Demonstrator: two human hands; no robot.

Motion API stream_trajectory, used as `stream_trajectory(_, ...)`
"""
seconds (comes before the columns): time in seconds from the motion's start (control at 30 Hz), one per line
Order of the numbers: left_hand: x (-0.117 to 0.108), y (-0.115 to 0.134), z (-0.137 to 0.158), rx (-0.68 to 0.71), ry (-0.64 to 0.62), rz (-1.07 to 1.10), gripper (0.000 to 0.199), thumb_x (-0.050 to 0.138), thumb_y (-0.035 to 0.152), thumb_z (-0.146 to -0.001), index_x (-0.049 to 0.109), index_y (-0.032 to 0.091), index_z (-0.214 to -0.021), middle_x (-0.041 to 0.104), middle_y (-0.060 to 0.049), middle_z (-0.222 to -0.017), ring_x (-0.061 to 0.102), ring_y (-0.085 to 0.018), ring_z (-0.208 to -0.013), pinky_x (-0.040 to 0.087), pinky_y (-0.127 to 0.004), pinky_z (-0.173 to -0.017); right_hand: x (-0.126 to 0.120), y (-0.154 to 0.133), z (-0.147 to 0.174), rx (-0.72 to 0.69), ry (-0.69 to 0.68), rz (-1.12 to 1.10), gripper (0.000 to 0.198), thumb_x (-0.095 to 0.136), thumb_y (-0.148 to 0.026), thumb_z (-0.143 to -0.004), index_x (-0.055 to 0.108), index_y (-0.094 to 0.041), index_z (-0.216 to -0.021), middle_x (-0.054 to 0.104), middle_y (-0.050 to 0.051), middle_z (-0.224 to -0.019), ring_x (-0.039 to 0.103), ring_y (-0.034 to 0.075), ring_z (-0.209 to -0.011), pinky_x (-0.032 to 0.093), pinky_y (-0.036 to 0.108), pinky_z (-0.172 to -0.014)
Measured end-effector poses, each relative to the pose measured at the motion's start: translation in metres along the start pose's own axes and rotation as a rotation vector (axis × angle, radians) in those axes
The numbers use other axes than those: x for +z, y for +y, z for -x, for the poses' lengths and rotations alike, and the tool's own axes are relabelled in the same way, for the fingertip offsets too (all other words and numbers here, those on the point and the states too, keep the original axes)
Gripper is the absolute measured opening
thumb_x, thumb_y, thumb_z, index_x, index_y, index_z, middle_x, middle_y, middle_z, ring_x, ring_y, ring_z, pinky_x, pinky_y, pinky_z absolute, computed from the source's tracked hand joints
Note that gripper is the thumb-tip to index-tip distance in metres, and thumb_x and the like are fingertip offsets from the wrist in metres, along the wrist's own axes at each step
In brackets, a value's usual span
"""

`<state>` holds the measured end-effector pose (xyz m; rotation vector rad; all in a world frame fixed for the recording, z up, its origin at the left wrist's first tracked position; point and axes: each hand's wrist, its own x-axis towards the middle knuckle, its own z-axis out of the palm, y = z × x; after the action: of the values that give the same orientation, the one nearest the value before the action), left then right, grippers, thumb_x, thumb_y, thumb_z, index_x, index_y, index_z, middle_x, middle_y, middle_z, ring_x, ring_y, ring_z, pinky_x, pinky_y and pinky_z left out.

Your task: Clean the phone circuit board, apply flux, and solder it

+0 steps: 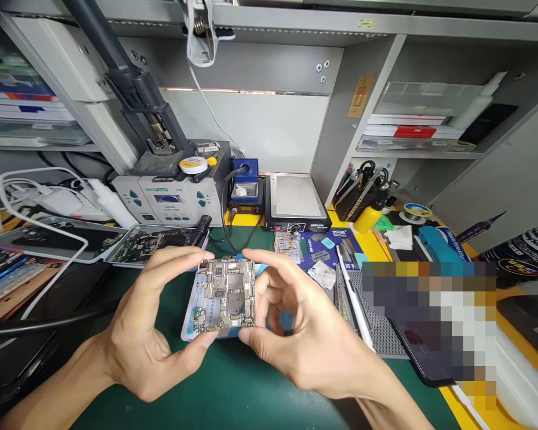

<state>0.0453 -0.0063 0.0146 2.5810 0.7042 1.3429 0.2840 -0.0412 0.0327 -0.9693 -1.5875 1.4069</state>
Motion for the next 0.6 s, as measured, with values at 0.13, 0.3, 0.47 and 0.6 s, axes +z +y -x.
stream_trajectory(0.13, 0.001, -0.001, 0.001, 0.001, -0.01, 0.006, 0.091, 0.074, 0.014, -0.064, 0.036, 0.01, -0.146, 0.051, -0.018, -0.131, 0.051, -0.034, -0.124, 0.046, -0.05, -0.105, -0.001, 0.0, 0.0, 0.009, -0.013, -0.019, 0.071, 0.071, -0.009, -0.086, 0.042, -0.038, -0.145, 0.066, 0.001, -0.098, 0.06, 0.016, -0.08, 0.05, 0.031, -0.072)
stream_trajectory(0.3, -0.001, 0.007, 0.003, -0.304, -0.05, 0.233, 0.088, 0.076, 0.02, -0.072, 0.035, 0.023, -0.151, 0.048, -0.013, -0.142, 0.044, -0.033, -0.136, 0.034, -0.046, -0.118, 0.001, 0.001, -0.003, 0.012, -0.008, -0.042, 0.071, 0.071, -0.006, -0.085, 0.043, -0.038, -0.143, 0.062, -0.003, -0.09, 0.056, 0.013, -0.075, 0.048, 0.028, -0.07)
stream_trajectory(0.47, -0.003, 0.012, -0.007, -0.933, -0.054, 0.949, 0.046, 0.069, 0.041, -0.089, 0.058, 0.027, -0.132, 0.068, -0.011, -0.123, 0.066, -0.03, -0.113, 0.056, -0.04, -0.093, 0.006, 0.009, -0.007, -0.04, -0.029, -0.077, 0.072, 0.073, -0.004, -0.082, 0.044, -0.033, -0.141, 0.054, -0.008, -0.082, 0.052, 0.01, -0.072, 0.047, 0.025, -0.07)
stream_trajectory(0.6, 0.006, 0.012, -0.015, -1.134, -0.157, 1.097, 0.021, 0.073, 0.038, -0.088, 0.073, 0.02, -0.098, 0.071, -0.006, -0.083, 0.067, -0.02, -0.076, 0.058, -0.029, -0.068, 0.011, 0.017, -0.011, -0.049, -0.061, -0.026, 0.074, 0.074, -0.007, -0.08, 0.043, -0.029, -0.144, 0.054, -0.007, -0.083, 0.055, 0.01, -0.071, 0.047, 0.025, -0.065)
